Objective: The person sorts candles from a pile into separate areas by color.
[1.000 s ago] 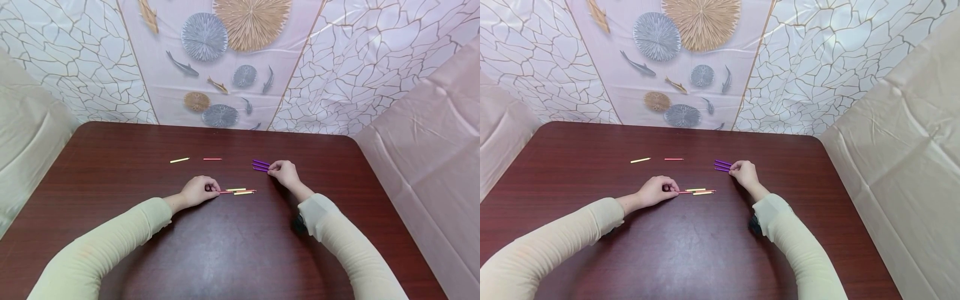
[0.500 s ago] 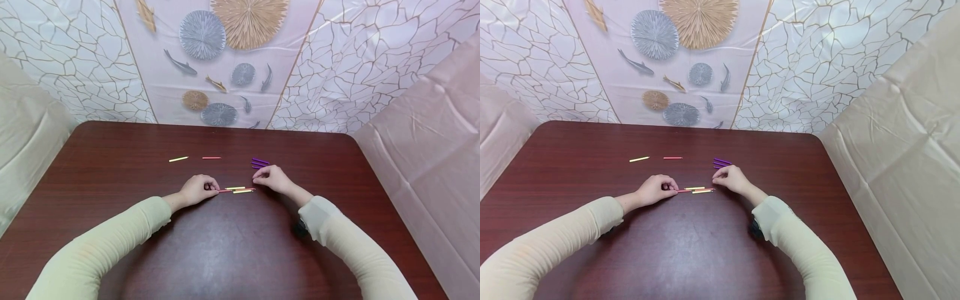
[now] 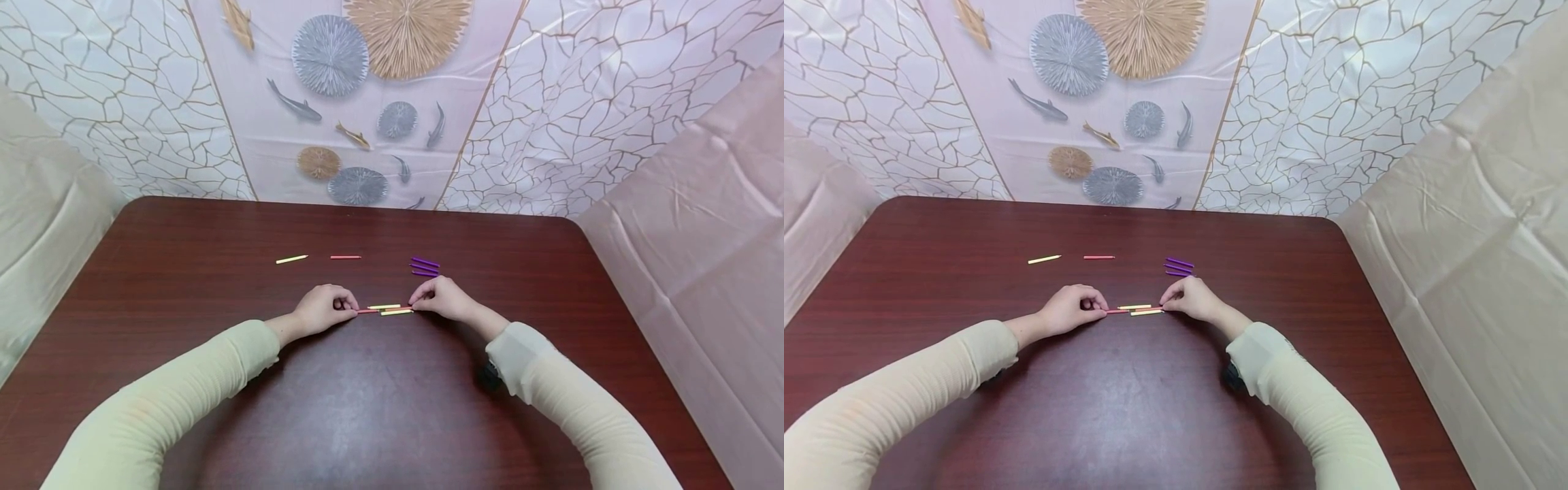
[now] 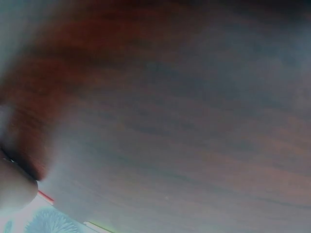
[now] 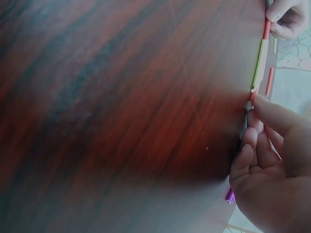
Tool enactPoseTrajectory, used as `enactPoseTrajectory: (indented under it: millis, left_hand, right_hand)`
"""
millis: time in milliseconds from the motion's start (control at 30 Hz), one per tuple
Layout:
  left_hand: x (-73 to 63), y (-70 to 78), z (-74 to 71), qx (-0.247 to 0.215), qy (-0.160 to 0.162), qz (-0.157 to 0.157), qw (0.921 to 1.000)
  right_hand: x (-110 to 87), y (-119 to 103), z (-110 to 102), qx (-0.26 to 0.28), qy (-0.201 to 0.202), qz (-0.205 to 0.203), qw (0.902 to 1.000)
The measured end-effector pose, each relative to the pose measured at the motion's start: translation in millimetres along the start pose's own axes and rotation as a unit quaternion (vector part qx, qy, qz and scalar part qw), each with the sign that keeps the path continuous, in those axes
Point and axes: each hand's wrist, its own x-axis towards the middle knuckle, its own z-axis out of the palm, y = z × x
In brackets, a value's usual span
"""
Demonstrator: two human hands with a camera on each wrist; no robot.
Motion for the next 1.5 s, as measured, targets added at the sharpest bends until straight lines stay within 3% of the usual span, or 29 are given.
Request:
enactPoseTrajectory:
  millis: [400, 1300, 1500]
  left_hand:
    - [-0.2, 2.3, -2.1, 0.001, 0.001, 0.0, 1.0]
    - [-2.8, -1.5, -1.0, -0.002, 0.012, 0.023, 0.9997]
    - [-3.1, -4.9, -3.8, -0.023, 0.034, 0.044, 0.9982]
  right_hand:
    - [-0.5, -2.1, 0.6, -0.037, 0.009, -0.033, 0.9987]
    - [-3.0, -5.7, 2.9, -0.037, 0.013, -0.014, 0.9991]
    - [-3.8, -5.4, 3.5, -0.04, 0.015, -0.022, 0.9988]
